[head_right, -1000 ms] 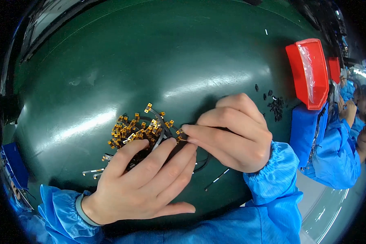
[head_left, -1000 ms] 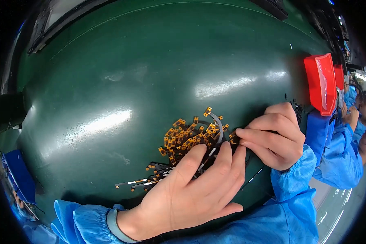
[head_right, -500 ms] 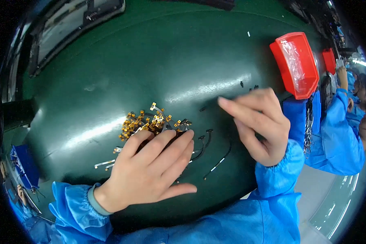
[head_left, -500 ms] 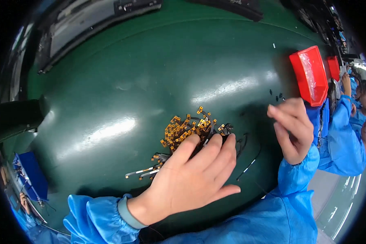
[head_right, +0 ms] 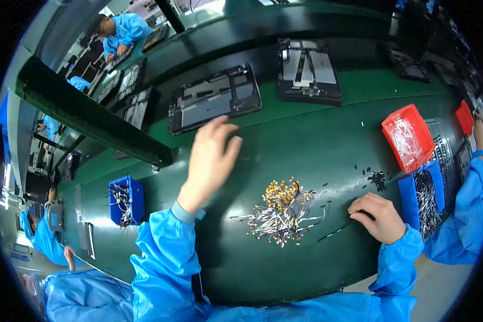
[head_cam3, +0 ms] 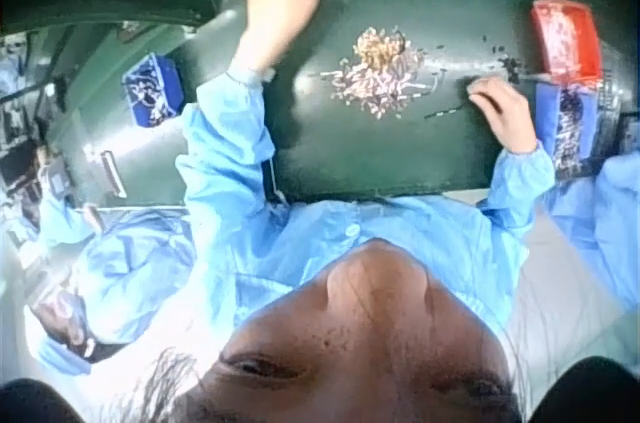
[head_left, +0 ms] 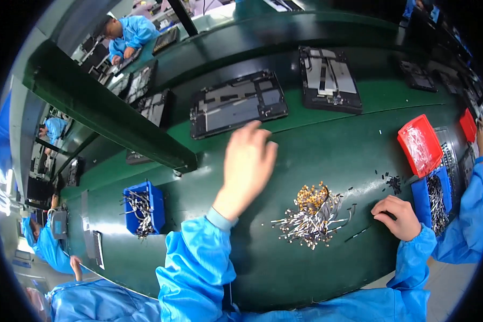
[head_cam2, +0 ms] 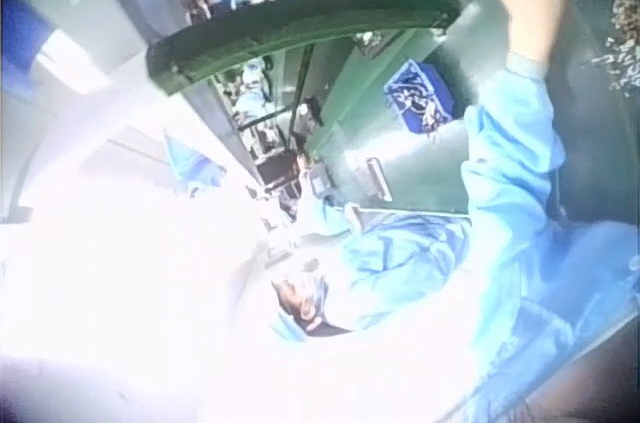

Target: The person assembles internal components into an electronic chassis and connects ribbon cables by hand.

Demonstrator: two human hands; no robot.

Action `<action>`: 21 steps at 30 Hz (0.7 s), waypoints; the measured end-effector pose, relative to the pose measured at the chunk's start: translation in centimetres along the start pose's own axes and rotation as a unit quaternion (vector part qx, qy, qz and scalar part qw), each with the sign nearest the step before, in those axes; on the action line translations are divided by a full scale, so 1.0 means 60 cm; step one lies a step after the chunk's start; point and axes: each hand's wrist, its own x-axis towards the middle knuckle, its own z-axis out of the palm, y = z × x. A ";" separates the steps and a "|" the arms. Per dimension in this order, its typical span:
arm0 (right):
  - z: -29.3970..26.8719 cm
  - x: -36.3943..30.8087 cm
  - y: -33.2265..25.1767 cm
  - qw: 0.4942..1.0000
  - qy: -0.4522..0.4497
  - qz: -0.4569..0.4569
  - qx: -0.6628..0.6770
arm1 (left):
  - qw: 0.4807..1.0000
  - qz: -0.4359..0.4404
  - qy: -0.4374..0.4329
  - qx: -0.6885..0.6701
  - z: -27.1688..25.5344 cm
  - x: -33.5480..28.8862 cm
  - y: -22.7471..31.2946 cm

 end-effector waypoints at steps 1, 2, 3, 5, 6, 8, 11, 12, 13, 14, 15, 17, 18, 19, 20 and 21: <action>-0.013 0.007 -0.014 0.999 -0.044 0.026 0.014 | 0.998 -0.013 0.055 0.030 -0.014 0.009 -0.031; -0.024 0.015 -0.019 0.995 -0.071 0.046 0.060 | 0.998 -0.006 0.060 0.030 -0.006 0.025 -0.041; -0.023 0.025 -0.018 0.995 -0.064 0.044 0.058 | 0.997 -0.054 -0.006 -0.058 0.004 0.041 -0.043; -0.019 0.039 -0.020 0.955 0.007 0.046 0.292 | 0.958 -0.109 -0.108 -0.241 0.035 0.085 -0.012; -0.012 0.069 -0.028 0.960 0.046 -0.011 0.276 | 0.965 -0.070 -0.080 -0.240 0.063 0.105 -0.007; -0.002 0.149 -0.031 0.952 0.133 0.008 0.277 | 0.967 -0.079 -0.080 -0.227 0.121 0.156 0.003; -0.004 0.281 0.040 0.934 0.246 0.051 0.255 | 0.968 -0.166 -0.050 -0.182 0.222 0.211 0.004; -0.008 0.320 0.085 0.926 0.271 0.054 0.256 | 0.961 -0.197 -0.051 -0.187 0.235 0.219 0.018; -0.013 0.352 0.119 0.876 0.238 0.152 0.392 | 0.953 -0.231 -0.049 -0.190 0.242 0.227 0.025; -0.006 0.373 0.153 0.865 0.225 0.159 0.419 | 0.945 -0.260 -0.046 -0.193 0.246 0.236 0.031; -0.005 0.388 0.177 0.854 0.213 0.167 0.444 | 0.936 -0.288 -0.043 -0.197 0.249 0.247 0.035; 0.002 0.399 0.184 0.873 0.191 0.151 0.422 | 0.902 -0.357 -0.027 -0.242 0.245 0.257 0.027; 0.004 0.404 0.186 0.888 0.183 0.137 0.400 | 0.912 -0.345 -0.006 -0.221 0.243 0.255 0.023; 0.007 0.406 0.186 0.878 0.195 0.156 0.408 | 0.922 -0.330 0.010 -0.200 0.242 0.249 0.017; 0.007 0.406 0.192 0.866 0.192 0.159 0.434 | 0.921 -0.336 0.013 -0.198 0.239 0.245 0.008; 0.009 0.405 0.193 0.853 0.188 0.163 0.459 | 0.930 -0.314 0.021 -0.191 0.235 0.240 0.000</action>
